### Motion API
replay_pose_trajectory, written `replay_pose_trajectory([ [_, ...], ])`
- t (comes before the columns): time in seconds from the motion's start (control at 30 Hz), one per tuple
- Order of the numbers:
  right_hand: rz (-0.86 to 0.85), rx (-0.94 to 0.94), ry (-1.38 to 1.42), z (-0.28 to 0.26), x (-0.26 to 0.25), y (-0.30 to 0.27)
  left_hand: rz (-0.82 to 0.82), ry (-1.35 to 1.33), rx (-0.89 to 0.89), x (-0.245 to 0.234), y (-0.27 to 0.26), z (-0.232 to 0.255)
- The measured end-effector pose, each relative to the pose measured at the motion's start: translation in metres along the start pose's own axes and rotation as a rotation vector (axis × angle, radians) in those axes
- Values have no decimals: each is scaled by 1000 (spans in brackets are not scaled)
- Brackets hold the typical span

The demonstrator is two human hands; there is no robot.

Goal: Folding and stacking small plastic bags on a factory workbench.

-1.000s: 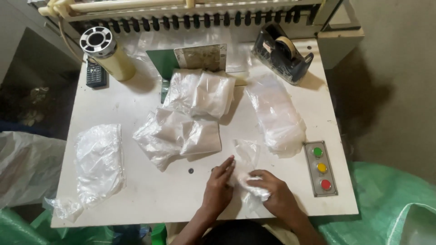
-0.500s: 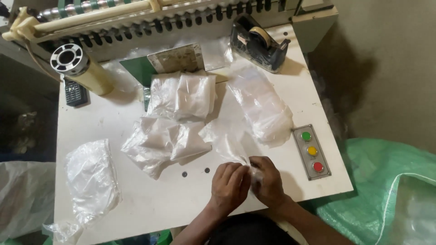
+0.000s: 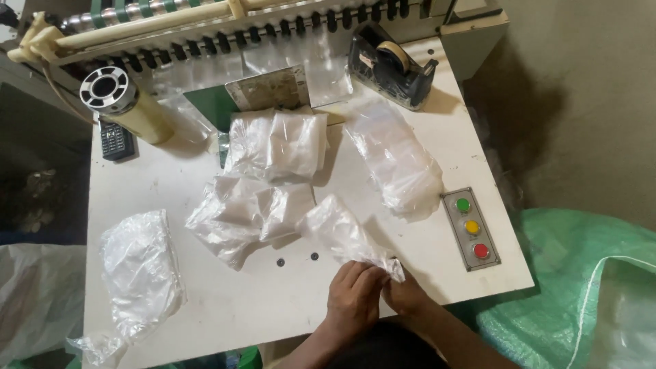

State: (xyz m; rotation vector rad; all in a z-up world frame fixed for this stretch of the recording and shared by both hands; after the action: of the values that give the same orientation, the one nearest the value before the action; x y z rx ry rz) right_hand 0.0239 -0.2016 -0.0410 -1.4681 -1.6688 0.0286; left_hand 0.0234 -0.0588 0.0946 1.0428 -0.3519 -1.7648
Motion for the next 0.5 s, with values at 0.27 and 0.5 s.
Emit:
replay_pose_trajectory([
  [0.27, 127, 148, -273, -52, -1, -21, -576, 60, -448, 10, -86, -35],
  [0.5, 107, -787, -1007, -55, 102, -25, -522, 483, -366, 3, -98, -41],
])
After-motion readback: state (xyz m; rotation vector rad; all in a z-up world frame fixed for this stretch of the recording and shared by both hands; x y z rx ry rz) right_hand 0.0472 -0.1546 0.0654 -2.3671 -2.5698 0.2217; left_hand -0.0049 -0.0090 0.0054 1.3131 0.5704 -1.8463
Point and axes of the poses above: each hand's wrist, its own y-axis towards the middle knuckle, its own x-axis out of the palm, z = x × y, the point moved 3 cm from there along y, towards the middle knuckle, and after that the axes turned 8 degrees about -z, right-handed, at the moved point
